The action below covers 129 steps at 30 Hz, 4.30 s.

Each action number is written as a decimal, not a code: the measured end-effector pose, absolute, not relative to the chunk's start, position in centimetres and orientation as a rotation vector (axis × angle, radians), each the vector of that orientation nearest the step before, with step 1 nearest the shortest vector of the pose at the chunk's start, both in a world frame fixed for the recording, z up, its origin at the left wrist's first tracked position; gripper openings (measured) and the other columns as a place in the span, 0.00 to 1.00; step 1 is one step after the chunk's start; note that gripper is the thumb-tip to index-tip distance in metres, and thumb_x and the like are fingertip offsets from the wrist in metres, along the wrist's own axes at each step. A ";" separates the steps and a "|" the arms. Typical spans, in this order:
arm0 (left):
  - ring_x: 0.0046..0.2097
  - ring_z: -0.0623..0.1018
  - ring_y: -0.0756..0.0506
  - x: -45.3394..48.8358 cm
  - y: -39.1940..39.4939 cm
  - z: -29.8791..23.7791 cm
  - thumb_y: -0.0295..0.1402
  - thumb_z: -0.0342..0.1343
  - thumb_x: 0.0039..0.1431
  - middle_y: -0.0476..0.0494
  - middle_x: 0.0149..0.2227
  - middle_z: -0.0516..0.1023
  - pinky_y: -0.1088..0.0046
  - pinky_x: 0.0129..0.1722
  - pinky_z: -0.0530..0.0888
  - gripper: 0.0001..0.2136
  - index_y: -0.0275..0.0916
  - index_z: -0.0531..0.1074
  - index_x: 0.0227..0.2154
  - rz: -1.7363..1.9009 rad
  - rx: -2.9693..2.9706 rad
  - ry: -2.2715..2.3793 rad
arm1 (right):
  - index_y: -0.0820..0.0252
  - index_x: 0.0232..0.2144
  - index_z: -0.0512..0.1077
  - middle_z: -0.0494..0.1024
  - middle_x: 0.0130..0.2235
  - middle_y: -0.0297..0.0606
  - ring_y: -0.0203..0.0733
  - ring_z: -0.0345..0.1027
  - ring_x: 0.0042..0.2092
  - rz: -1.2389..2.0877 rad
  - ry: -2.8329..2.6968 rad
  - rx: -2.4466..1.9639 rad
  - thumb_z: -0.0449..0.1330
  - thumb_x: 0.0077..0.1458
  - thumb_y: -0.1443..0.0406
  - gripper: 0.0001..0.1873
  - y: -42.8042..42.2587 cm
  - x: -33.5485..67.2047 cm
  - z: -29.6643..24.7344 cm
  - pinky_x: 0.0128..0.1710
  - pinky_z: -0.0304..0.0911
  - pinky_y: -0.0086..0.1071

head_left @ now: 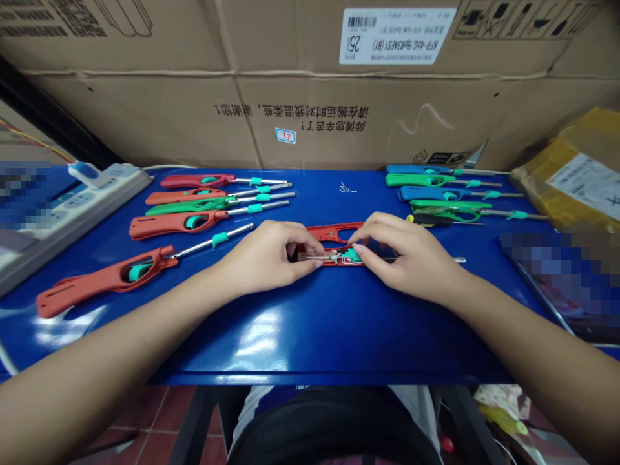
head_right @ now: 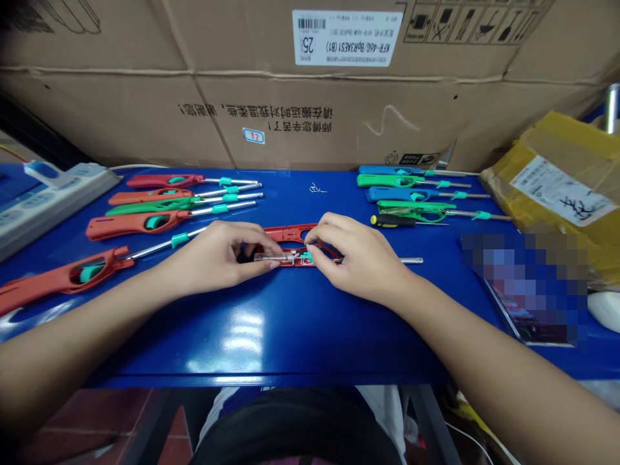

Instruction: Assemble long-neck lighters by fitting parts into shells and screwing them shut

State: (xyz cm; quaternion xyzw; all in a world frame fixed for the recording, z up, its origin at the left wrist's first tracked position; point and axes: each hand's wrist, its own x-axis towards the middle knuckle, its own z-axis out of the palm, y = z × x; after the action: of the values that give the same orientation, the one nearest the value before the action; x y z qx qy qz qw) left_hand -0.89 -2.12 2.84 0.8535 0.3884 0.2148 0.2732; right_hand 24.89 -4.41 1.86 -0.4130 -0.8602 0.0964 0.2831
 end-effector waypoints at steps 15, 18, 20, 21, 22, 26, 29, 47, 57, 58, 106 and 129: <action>0.29 0.74 0.52 -1.3 -2.0 2.8 0.35 0.64 0.62 0.48 0.36 0.81 0.74 0.30 0.68 0.07 0.42 0.84 0.39 0.568 2.371 1.045 | 0.56 0.44 0.80 0.79 0.47 0.44 0.49 0.72 0.49 0.249 -2.505 -0.924 0.58 0.66 0.66 0.11 -4.3 25.3 1.9 0.48 0.66 0.43; 0.30 0.75 0.51 -1.3 -1.9 2.9 0.35 0.64 0.62 0.47 0.35 0.81 0.74 0.31 0.68 0.07 0.42 0.85 0.39 0.553 2.365 1.047 | 0.53 0.50 0.80 0.78 0.56 0.45 0.52 0.71 0.55 0.214 -2.594 -0.896 0.57 0.67 0.64 0.14 -4.4 25.4 2.1 0.52 0.64 0.49; 0.31 0.75 0.51 -1.3 -1.9 2.8 0.35 0.64 0.62 0.46 0.35 0.81 0.74 0.31 0.68 0.06 0.41 0.85 0.38 0.553 2.361 1.048 | 0.51 0.54 0.78 0.74 0.63 0.45 0.53 0.68 0.61 0.205 -2.641 -0.868 0.56 0.68 0.63 0.16 -4.4 25.5 2.2 0.57 0.62 0.52; 0.30 0.75 0.51 -1.3 -1.8 2.8 0.35 0.64 0.63 0.46 0.35 0.81 0.74 0.31 0.68 0.06 0.41 0.85 0.38 0.553 2.359 1.047 | 0.52 0.56 0.78 0.71 0.66 0.46 0.54 0.66 0.64 0.199 -2.666 -0.847 0.56 0.69 0.63 0.17 -4.5 25.5 2.2 0.60 0.61 0.53; 0.30 0.75 0.51 -1.3 -1.8 2.8 0.34 0.63 0.63 0.46 0.35 0.82 0.74 0.31 0.68 0.06 0.41 0.85 0.38 0.555 2.359 1.046 | 0.53 0.57 0.77 0.68 0.68 0.47 0.55 0.63 0.67 0.192 -2.691 -0.829 0.56 0.69 0.63 0.18 -4.5 25.6 2.1 0.62 0.60 0.54; 0.28 0.74 0.52 -1.3 -1.8 2.7 0.33 0.63 0.63 0.47 0.34 0.81 0.74 0.29 0.67 0.06 0.40 0.85 0.38 0.554 2.366 1.040 | 0.57 0.60 0.74 0.61 0.72 0.51 0.55 0.61 0.69 0.174 -2.742 -0.798 0.54 0.71 0.63 0.20 -4.6 25.6 1.8 0.64 0.58 0.56; 0.30 0.74 0.51 -1.3 -1.8 2.7 0.33 0.64 0.62 0.47 0.35 0.81 0.74 0.30 0.67 0.06 0.41 0.84 0.38 0.567 2.395 1.045 | 0.54 0.60 0.74 0.59 0.72 0.48 0.56 0.62 0.69 0.190 -2.716 -0.843 0.55 0.70 0.63 0.20 -4.5 25.8 2.0 0.64 0.60 0.56; 0.53 0.77 0.42 -0.8 -2.3 1.6 0.33 0.54 0.71 0.41 0.52 0.79 0.62 0.52 0.72 0.12 0.42 0.78 0.53 0.534 2.785 0.698 | 0.58 0.38 0.79 0.81 0.40 0.40 0.42 0.73 0.37 0.420 -2.596 -1.132 0.60 0.61 0.63 0.08 -3.0 29.1 4.7 0.39 0.65 0.35; 0.52 0.77 0.42 -0.7 -2.2 1.2 0.33 0.52 0.73 0.41 0.53 0.79 0.62 0.51 0.73 0.13 0.43 0.78 0.54 0.514 2.816 0.708 | 0.59 0.37 0.73 0.75 0.38 0.37 0.36 0.64 0.33 0.619 -2.547 -1.035 0.63 0.60 0.66 0.03 -3.3 27.2 3.0 0.32 0.57 0.30; 0.52 0.77 0.41 -0.7 -2.2 1.3 0.33 0.52 0.73 0.41 0.53 0.79 0.62 0.51 0.72 0.13 0.43 0.78 0.54 0.507 2.818 0.712 | 0.59 0.36 0.73 0.75 0.37 0.36 0.36 0.63 0.32 0.618 -2.533 -1.051 0.63 0.60 0.66 0.03 -3.3 27.1 3.0 0.32 0.56 0.30; 0.49 0.72 0.40 -0.6 -2.6 1.7 0.30 0.48 0.73 0.39 0.58 0.74 0.60 0.49 0.72 0.19 0.50 0.73 0.62 0.330 3.006 0.730 | 0.59 0.34 0.73 0.77 0.32 0.35 0.36 0.63 0.30 0.528 -2.548 -1.069 0.59 0.61 0.68 0.03 -3.3 26.9 3.2 0.31 0.56 0.30; 0.49 0.72 0.38 -0.3 -2.9 2.1 0.27 0.49 0.70 0.38 0.58 0.74 0.59 0.46 0.72 0.23 0.51 0.70 0.64 0.249 3.094 0.725 | 0.60 0.36 0.79 0.82 0.36 0.38 0.36 0.69 0.31 0.688 -2.479 -1.250 0.60 0.55 0.72 0.09 -3.1 27.6 3.8 0.31 0.60 0.30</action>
State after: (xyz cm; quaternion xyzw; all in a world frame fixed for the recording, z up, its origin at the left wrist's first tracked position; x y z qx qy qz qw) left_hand -0.34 -2.94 2.13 0.9704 0.2274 0.0782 -0.0231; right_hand 27.60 -3.08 3.78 -0.4328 -0.8581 0.2381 0.1404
